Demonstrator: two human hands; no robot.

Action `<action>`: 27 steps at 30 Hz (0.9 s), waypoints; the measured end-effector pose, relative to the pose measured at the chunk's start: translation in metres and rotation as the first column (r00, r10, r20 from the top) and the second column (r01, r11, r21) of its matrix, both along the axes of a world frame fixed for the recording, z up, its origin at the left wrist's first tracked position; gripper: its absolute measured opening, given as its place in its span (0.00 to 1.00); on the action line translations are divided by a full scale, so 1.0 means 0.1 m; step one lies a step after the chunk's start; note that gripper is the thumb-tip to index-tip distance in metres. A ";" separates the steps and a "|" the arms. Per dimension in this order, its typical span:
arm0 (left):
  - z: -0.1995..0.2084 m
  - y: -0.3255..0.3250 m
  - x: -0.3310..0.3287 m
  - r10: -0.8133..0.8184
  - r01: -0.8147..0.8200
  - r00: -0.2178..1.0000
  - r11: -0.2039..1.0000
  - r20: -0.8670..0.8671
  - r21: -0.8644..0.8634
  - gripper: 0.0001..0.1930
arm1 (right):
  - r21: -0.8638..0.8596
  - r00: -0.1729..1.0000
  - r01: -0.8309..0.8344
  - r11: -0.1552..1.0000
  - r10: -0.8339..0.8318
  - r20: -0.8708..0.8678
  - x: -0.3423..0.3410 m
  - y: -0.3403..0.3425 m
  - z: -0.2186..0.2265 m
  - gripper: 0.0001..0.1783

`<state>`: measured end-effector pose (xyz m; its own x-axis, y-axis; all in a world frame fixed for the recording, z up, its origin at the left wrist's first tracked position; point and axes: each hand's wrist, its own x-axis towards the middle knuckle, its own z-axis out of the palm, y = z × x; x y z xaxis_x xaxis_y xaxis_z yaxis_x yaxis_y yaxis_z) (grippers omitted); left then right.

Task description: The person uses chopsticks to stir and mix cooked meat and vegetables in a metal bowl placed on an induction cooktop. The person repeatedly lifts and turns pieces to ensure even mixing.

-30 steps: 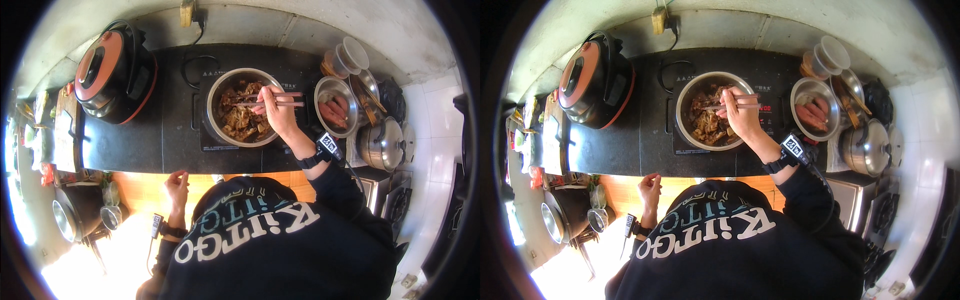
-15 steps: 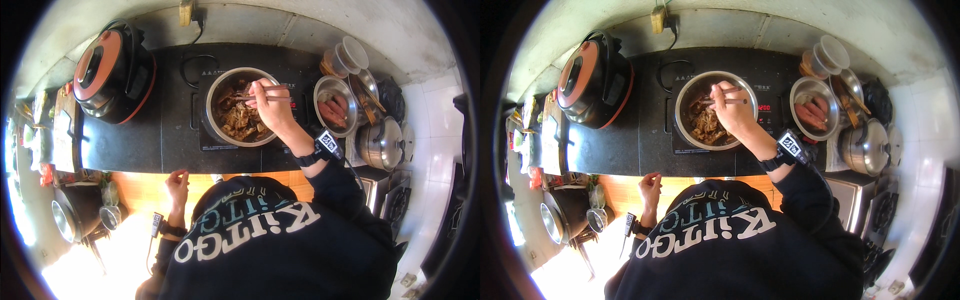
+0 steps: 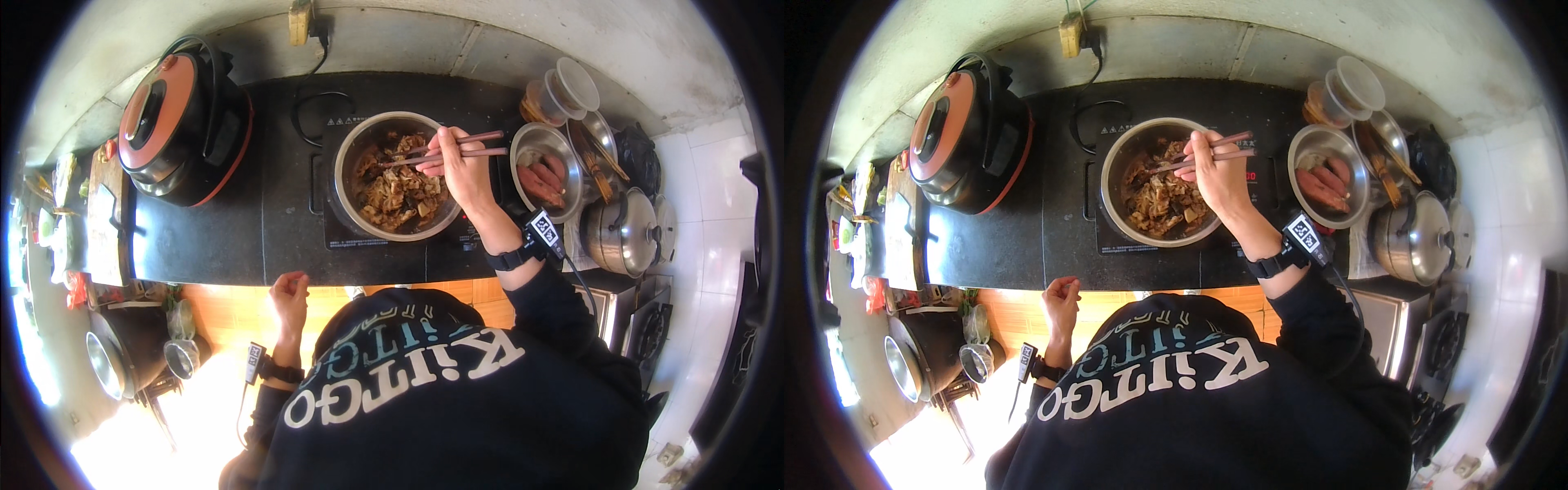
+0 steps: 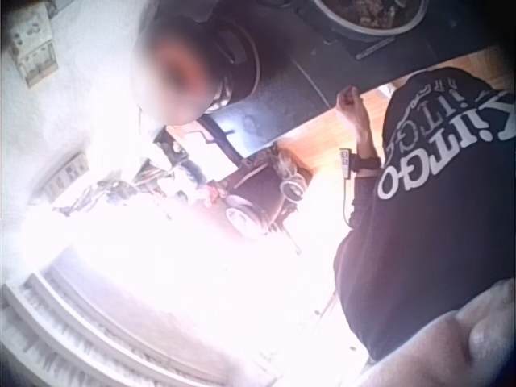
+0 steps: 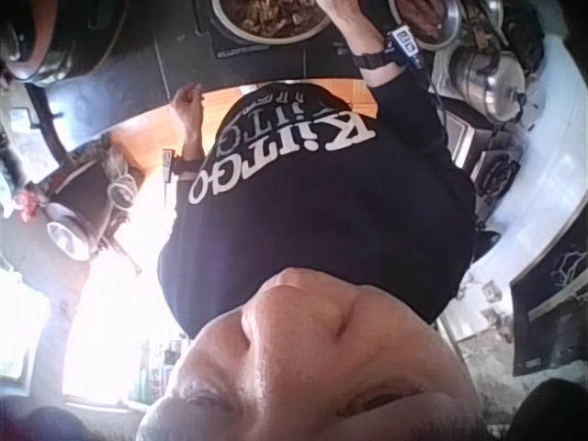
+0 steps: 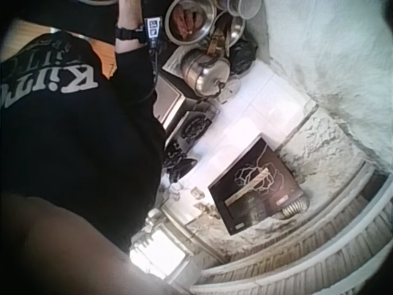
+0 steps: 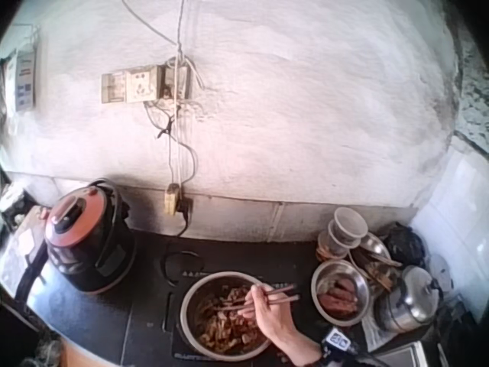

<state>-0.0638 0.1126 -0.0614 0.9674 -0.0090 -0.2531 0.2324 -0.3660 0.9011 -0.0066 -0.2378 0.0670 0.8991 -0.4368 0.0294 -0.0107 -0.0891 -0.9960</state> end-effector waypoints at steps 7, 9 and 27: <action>0.06 -0.07 0.00 0.000 0.002 0.999 0.999 -0.036 0.034 0.07 | -0.061 0.998 -0.012 0.998 0.015 0.060 -0.05 0.10 -0.02 0.18; 0.06 -0.06 -0.02 -0.001 0.002 0.999 0.999 -0.043 0.038 0.07 | -0.076 0.997 -0.053 0.996 0.057 0.054 -0.07 0.10 -0.04 0.17; -0.06 0.00 -0.10 -0.021 0.020 1.000 0.997 0.017 0.069 0.07 | 0.013 0.990 -0.093 0.996 0.091 0.107 0.05 0.08 -0.31 0.17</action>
<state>-0.0737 0.1127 -0.0678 0.9715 -0.0120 -0.2366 0.2084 -0.4320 0.8775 -0.0013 -0.2302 0.0357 0.9278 -0.3534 0.1198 0.1028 -0.0666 -0.9925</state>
